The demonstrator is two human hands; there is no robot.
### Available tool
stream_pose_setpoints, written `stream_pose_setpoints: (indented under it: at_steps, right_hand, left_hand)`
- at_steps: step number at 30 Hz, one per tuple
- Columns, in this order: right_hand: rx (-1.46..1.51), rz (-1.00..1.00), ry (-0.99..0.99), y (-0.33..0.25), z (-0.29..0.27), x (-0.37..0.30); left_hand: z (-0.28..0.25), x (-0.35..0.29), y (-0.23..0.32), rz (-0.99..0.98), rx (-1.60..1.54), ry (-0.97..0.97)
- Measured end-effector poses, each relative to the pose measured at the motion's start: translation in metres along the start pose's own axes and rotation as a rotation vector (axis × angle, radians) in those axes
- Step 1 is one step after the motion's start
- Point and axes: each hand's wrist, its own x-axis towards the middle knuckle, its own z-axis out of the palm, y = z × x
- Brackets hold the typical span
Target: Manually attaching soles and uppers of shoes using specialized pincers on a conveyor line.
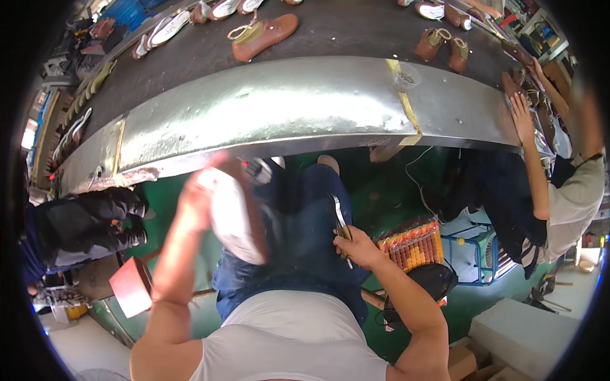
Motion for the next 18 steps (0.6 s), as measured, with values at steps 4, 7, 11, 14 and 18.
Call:
stream_pose_setpoints:
  at_steps: [4, 7, 11, 14, 18]
  right_hand:
    - [-0.111, -0.115, -0.015, -0.041, 0.025, -0.033]
    - [-0.31, -0.095, -0.003, -0.058, 0.041, -0.052]
    - [-0.452, -0.143, -0.129, -0.08, 0.065, -0.064]
    - [-0.296, -0.018, -0.128, -0.068, 0.07, -0.055]
    - [-0.064, 0.021, -0.17, -0.074, 0.073, -0.047]
  left_hand:
    - [0.056, -0.042, -0.086, -0.081, 0.227, 0.004]
    - [0.047, -0.035, -0.09, -0.145, 0.214, -0.16]
    - [0.039, -0.03, -0.084, -0.176, 0.292, -0.255]
    - [0.043, -0.028, -0.089, -0.151, 0.222, -0.279]
    - [0.051, -0.028, -0.098, -0.051, 0.28, -0.233]
